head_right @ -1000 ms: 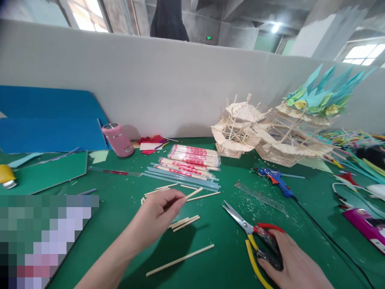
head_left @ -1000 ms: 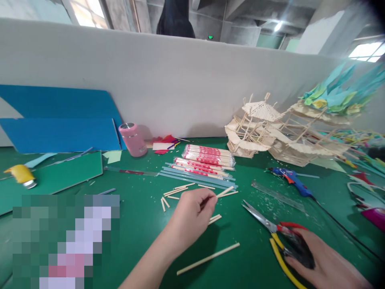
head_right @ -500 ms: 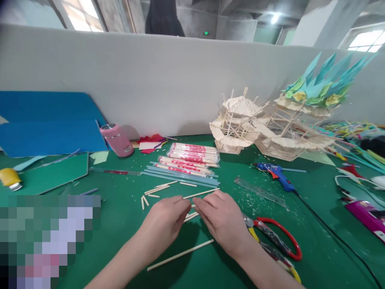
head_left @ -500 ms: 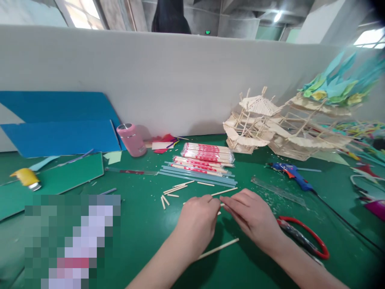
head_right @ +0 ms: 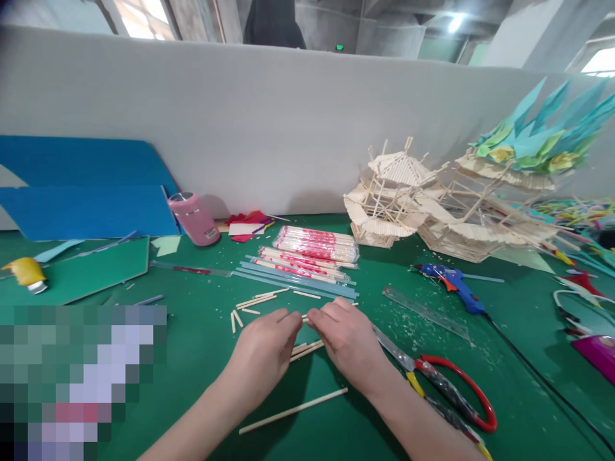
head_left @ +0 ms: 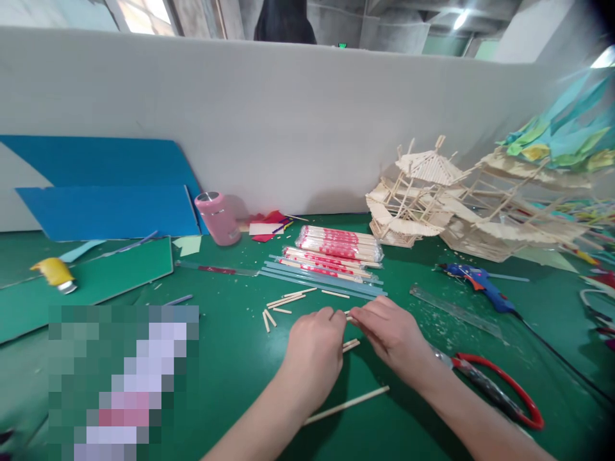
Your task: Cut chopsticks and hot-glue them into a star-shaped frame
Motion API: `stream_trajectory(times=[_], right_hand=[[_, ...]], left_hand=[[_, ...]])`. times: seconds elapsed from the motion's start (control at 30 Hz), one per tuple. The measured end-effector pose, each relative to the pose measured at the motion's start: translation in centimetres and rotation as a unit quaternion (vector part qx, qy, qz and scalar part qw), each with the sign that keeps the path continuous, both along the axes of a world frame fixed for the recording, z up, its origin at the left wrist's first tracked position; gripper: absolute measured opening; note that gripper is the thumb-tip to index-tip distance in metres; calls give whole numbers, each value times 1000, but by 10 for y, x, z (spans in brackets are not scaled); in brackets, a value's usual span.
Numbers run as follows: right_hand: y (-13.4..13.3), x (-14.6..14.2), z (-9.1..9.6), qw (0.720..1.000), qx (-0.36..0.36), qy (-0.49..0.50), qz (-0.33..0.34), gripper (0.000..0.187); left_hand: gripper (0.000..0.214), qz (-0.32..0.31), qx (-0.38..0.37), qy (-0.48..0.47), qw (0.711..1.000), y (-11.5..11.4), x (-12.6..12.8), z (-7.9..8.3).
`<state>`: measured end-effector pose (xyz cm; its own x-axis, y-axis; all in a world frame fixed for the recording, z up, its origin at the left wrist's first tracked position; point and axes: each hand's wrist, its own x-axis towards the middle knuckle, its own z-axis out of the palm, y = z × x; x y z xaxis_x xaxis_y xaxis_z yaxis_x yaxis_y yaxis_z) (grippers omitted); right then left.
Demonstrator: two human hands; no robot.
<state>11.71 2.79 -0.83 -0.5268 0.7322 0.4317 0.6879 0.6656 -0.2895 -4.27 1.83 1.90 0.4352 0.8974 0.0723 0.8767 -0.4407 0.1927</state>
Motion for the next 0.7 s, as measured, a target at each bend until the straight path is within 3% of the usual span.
stream_trajectory(times=[0.7], right_hand=[[0, -11, -3, 999, 21, 12, -29, 21]], left_hand=[[26, 14, 17, 21, 1000, 3, -3, -4]])
